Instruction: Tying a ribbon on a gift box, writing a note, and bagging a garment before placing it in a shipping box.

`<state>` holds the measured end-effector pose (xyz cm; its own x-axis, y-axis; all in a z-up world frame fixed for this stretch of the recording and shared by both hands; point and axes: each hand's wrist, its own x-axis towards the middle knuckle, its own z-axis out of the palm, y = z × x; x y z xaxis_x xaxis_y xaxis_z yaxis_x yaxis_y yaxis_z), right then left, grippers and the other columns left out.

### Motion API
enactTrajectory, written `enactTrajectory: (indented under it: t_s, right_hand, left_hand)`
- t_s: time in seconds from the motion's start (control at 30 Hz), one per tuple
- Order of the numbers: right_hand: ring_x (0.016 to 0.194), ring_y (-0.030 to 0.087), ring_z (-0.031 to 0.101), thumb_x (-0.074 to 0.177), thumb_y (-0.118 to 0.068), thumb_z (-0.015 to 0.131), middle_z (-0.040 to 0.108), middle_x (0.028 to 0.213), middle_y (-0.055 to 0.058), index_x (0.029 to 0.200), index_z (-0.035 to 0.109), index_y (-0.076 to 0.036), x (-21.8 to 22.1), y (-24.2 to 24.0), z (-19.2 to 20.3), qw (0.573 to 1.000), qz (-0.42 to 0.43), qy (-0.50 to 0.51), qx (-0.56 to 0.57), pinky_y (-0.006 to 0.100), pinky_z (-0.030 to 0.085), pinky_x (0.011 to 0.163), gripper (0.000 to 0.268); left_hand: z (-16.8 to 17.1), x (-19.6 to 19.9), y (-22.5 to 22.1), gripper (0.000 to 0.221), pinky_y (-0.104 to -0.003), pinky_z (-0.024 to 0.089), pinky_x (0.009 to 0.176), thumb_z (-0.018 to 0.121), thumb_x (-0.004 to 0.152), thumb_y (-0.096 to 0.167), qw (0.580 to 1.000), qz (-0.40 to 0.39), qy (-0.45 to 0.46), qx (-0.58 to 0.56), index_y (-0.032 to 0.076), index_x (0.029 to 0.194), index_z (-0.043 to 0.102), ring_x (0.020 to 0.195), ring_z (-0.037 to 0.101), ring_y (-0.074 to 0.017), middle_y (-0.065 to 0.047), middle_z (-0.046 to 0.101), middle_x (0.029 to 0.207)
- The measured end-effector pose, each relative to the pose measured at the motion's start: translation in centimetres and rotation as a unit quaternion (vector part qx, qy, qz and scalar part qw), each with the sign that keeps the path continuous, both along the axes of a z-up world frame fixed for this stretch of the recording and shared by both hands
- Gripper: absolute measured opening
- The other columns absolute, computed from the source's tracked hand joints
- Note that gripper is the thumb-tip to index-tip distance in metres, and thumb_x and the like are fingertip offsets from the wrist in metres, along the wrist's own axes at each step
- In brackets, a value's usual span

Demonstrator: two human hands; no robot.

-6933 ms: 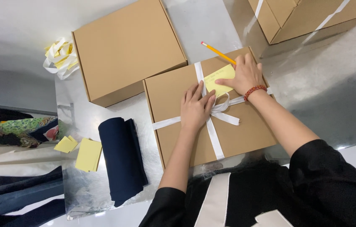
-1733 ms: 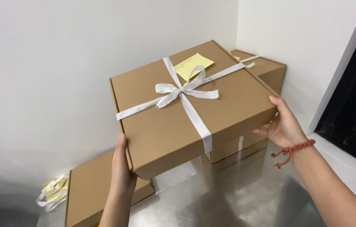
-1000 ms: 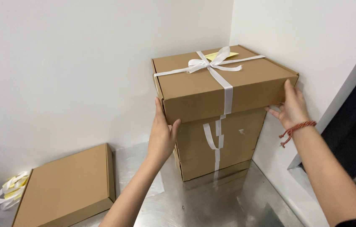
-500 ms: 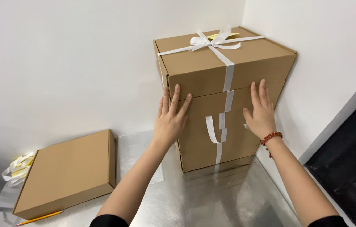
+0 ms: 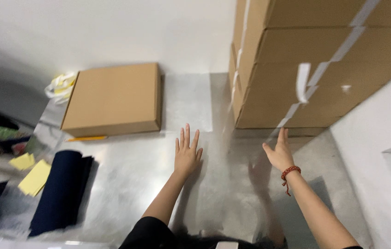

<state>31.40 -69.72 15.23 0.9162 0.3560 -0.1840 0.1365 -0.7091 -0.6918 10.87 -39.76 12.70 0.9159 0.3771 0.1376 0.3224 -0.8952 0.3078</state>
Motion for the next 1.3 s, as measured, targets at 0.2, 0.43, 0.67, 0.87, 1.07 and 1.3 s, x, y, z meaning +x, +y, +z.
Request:
enactTrajectory:
  t_s: [0.2, 0.43, 0.67, 0.87, 1.07, 1.3]
  right_hand:
    - [0.166, 0.041, -0.005, 0.107, -0.050, 0.046, -0.002, 0.183, 0.006, 0.169, 0.029, -0.033, -11.9, 11.3, -7.3, 0.956, 0.188, -0.054, -0.217, 0.078, -0.001, 0.122, 0.067]
    - [0.167, 0.031, 0.003, 0.111, -0.038, 0.039, 0.000, 0.184, -0.005, 0.166, 0.036, -0.037, -16.0, 24.3, -6.1, 0.947, 0.231, -0.075, -0.210, 0.085, -0.010, 0.115, 0.055]
    - [0.167, 0.027, -0.013, 0.109, -0.039, 0.033, -0.005, 0.184, -0.007, 0.168, 0.027, -0.019, -14.4, 29.6, -8.1, 0.946, 0.186, -0.140, -0.227, 0.084, -0.011, 0.118, 0.063]
    - [0.168, 0.029, 0.003, 0.109, -0.043, 0.036, 0.020, 0.180, 0.000, 0.167, 0.032, -0.014, -14.1, 28.7, -10.0, 0.946, 0.164, -0.178, -0.218, 0.079, -0.001, 0.123, 0.065]
    - [0.164, 0.029, 0.024, 0.106, -0.036, 0.052, 0.039, 0.170, 0.004, 0.160, 0.047, -0.013, -18.2, 21.8, -9.1, 0.969, 0.159, -0.145, -0.121, 0.071, 0.003, 0.128, 0.059]
    - [0.144, 0.016, 0.057, 0.101, -0.023, 0.066, 0.071, 0.140, -0.007, 0.127, 0.078, -0.023, -22.0, 11.7, -10.0, 0.992, 0.067, -0.100, 0.031, 0.041, 0.038, 0.126, 0.029]
  left_hand:
    - [-5.3, -10.7, 5.5, 0.075, -0.056, 0.004, 0.133, 0.043, 0.108, 0.062, 0.964, 0.164, 0.167, -0.128, 0.031, 0.172, 0.021, 0.166, -0.005, -0.0368, -0.013, 0.002, 0.181]
    - [-2.5, -15.2, 6.6, 0.066, -0.057, 0.000, 0.131, 0.032, 0.110, 0.063, 0.968, 0.172, 0.161, -0.091, 0.038, 0.170, 0.023, 0.167, 0.001, -0.0271, -0.002, 0.011, 0.181]
    - [-0.9, -14.1, 7.2, 0.066, -0.062, -0.001, 0.130, 0.029, 0.109, 0.060, 0.965, 0.167, 0.170, -0.113, 0.036, 0.170, 0.021, 0.167, -0.002, -0.0285, -0.004, 0.007, 0.182]
    - [-1.1, -13.6, 7.7, 0.066, -0.066, -0.002, 0.128, 0.032, 0.108, 0.060, 0.969, 0.158, 0.152, -0.110, 0.033, 0.168, 0.026, 0.166, 0.000, -0.0301, -0.006, 0.010, 0.181]
    - [-2.5, -13.6, 8.0, 0.054, -0.066, 0.003, 0.128, 0.034, 0.111, 0.056, 0.980, 0.129, 0.102, -0.114, 0.035, 0.160, 0.042, 0.165, 0.010, -0.0292, -0.002, 0.025, 0.176]
    - [-5.8, -13.6, 8.3, 0.048, -0.057, 0.020, 0.129, 0.041, 0.112, 0.052, 0.990, 0.105, 0.001, -0.091, 0.033, 0.154, 0.051, 0.160, 0.027, -0.0263, -0.001, 0.039, 0.165]
